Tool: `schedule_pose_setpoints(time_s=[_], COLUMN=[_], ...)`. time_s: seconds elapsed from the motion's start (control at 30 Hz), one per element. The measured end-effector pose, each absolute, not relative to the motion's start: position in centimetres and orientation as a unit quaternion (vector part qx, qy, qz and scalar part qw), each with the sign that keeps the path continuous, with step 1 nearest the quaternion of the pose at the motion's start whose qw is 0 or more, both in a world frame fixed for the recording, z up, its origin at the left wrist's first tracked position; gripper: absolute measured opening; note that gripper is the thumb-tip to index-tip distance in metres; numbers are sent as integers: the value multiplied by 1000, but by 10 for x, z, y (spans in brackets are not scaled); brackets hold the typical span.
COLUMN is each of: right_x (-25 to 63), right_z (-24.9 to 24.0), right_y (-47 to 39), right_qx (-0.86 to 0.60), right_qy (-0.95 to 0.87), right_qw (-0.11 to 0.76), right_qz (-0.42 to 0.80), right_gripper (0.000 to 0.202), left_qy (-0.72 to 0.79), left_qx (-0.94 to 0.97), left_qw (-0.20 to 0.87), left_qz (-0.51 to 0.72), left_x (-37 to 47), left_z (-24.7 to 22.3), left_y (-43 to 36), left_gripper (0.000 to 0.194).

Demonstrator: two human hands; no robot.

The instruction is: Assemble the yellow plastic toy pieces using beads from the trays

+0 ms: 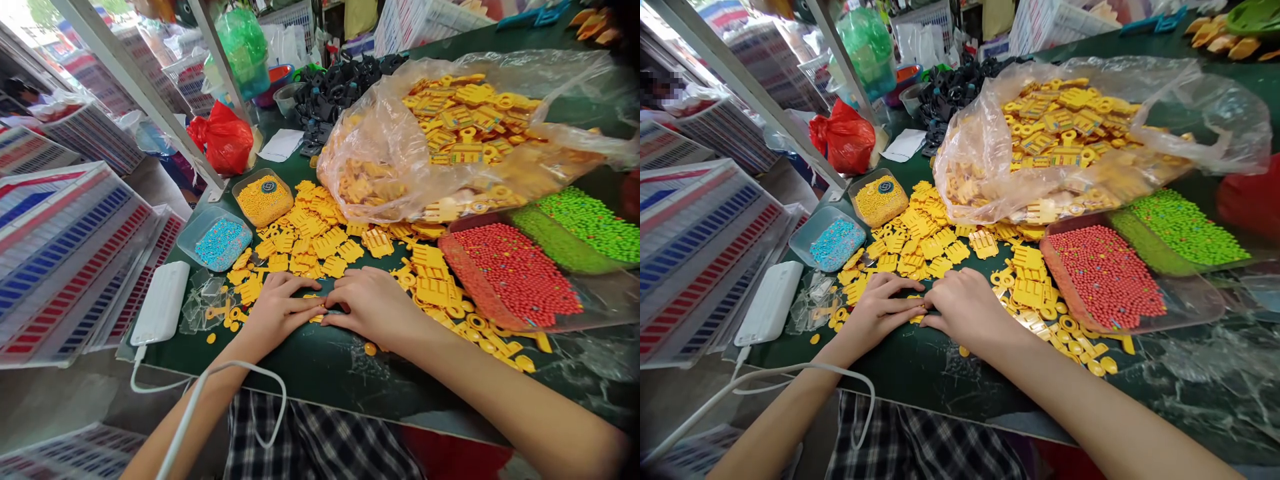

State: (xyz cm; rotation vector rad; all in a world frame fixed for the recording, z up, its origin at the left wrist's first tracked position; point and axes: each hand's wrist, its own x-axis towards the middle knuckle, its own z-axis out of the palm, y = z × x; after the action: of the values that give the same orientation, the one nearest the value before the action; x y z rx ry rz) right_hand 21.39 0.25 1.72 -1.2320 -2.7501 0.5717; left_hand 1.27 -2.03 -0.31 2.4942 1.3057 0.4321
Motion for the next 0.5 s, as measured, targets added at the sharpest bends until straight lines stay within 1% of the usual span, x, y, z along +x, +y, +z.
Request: schedule_pose_setpoints(time_s=[0.1, 0.33, 0.5], right_x=[214, 215, 216], right_z=[17, 13, 16], right_y=[3, 4, 4], right_qx=[-402, -394, -398], right_qy=[-897, -899, -897], right_qw=[31, 45, 30], right_qz=[183, 185, 187], right_gripper=[16, 17, 17], left_qy=[457, 496, 493], left_qx=[862, 825, 839], left_qw=[157, 154, 129], left_qz=[152, 221, 192], left_x=[11, 6, 2], left_z=[-2, 1, 1], left_y=[-20, -17, -15], left_gripper=[20, 28, 23])
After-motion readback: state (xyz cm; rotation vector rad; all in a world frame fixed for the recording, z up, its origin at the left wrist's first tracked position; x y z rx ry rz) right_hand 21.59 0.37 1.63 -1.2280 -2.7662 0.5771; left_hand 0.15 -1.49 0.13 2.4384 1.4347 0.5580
